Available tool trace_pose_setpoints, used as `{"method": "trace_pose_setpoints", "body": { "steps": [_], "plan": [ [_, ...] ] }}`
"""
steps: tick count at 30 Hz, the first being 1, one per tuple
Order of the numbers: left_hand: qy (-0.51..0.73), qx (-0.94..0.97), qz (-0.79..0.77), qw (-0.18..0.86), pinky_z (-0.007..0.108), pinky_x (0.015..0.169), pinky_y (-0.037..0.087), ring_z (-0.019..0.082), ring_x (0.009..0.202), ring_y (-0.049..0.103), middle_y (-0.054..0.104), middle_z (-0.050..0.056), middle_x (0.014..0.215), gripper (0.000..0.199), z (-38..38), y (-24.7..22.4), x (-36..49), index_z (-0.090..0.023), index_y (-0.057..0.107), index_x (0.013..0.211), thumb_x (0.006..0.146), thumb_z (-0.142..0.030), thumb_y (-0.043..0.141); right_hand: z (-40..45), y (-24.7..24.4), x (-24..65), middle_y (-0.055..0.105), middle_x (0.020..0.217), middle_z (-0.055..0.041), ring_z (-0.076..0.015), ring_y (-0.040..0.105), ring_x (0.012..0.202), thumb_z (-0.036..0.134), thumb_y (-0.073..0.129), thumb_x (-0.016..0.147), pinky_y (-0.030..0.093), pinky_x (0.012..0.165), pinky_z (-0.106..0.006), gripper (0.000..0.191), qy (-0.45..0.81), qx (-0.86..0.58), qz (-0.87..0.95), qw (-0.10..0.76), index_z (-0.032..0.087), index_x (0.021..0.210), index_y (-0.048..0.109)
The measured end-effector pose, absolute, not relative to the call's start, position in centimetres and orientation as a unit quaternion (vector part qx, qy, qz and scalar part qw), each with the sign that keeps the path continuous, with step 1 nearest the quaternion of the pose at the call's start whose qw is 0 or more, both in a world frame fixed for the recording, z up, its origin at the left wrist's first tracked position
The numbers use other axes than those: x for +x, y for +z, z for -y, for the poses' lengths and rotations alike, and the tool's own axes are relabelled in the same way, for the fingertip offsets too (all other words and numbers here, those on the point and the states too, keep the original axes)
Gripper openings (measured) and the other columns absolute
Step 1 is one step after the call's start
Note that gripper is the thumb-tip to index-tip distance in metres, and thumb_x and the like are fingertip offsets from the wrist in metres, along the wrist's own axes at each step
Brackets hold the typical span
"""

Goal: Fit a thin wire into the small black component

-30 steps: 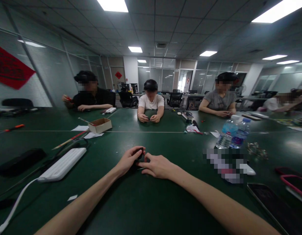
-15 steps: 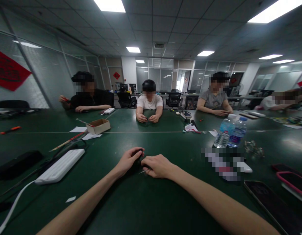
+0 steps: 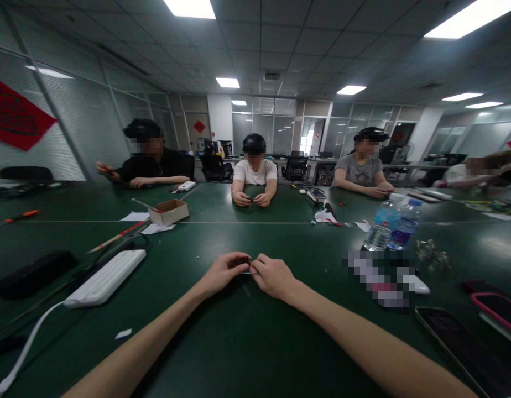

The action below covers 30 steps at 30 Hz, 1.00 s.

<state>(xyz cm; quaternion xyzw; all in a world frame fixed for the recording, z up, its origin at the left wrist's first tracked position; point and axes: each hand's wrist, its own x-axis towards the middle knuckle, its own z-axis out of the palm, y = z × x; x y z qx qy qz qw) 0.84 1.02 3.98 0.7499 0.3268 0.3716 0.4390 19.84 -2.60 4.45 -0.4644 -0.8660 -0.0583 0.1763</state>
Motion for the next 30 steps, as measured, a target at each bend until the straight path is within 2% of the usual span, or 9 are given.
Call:
{"method": "trace_pose_setpoints", "body": {
  "steps": [8, 14, 20, 25, 30],
  "plan": [
    [0.383, 0.744, -0.328, 0.439, 0.036, 0.091, 0.042, 0.02, 0.098, 0.058, 0.064, 0.006, 0.105, 0.033, -0.7, 4.3, 0.7, -0.017, 0.059, 0.106, 0.074, -0.025, 0.06, 2.3, 4.2, 20.0, 0.055, 0.099, -0.006, -0.0189, 0.056, 0.082, 0.044, 0.038, 0.09, 0.043, 0.068, -0.031, 0.034, -0.024, -0.458, 0.87, 0.182, 0.022, 0.114, 0.049],
    [0.396, 0.733, -0.325, 0.447, 0.039, 0.093, 0.041, 0.02, 0.101, 0.056, 0.062, 0.007, 0.107, 0.036, -1.1, 3.7, 0.7, -0.017, 0.058, 0.108, 0.072, -0.022, 0.062, 2.3, 4.2, 20.1, 0.052, 0.106, -0.0048, -0.0166, 0.055, 0.081, 0.037, 0.041, 0.09, 0.043, 0.066, -0.028, 0.024, -0.016, -0.451, 0.863, 0.228, 0.024, 0.108, 0.05],
    [0.378, 0.746, -0.305, 0.457, 0.039, 0.093, 0.041, 0.02, 0.101, 0.057, 0.061, 0.008, 0.11, 0.036, -1.0, 3.9, 0.5, -0.017, 0.058, 0.108, 0.073, -0.023, 0.063, 2.0, 3.7, 20.2, 0.056, 0.096, -0.0037, -0.0154, 0.055, 0.077, 0.034, 0.047, 0.089, 0.042, 0.065, -0.027, 0.022, 0.007, -0.448, 0.844, 0.293, 0.021, 0.106, 0.047],
    [0.362, 0.752, -0.298, 0.463, 0.038, 0.091, 0.042, 0.021, 0.1, 0.057, 0.061, 0.008, 0.109, 0.037, -0.6, 4.4, 0.5, -0.017, 0.057, 0.109, 0.073, -0.024, 0.063, 1.6, 3.4, 20.4, 0.056, 0.085, -0.0025, -0.0138, 0.054, 0.069, 0.04, 0.049, 0.087, 0.039, 0.06, -0.025, 0.022, 0.01, -0.444, 0.843, 0.302, 0.019, 0.094, 0.049],
    [0.364, 0.756, -0.296, 0.457, 0.037, 0.091, 0.042, 0.021, 0.1, 0.057, 0.062, 0.008, 0.109, 0.036, -0.6, 4.4, 0.6, -0.016, 0.058, 0.108, 0.073, -0.023, 0.063, 1.5, 3.4, 20.4, 0.057, 0.088, -0.0026, -0.0142, 0.055, 0.075, 0.04, 0.052, 0.085, 0.04, 0.065, -0.025, 0.021, 0.009, -0.421, 0.855, 0.303, 0.02, 0.092, 0.051]
  ]
}}
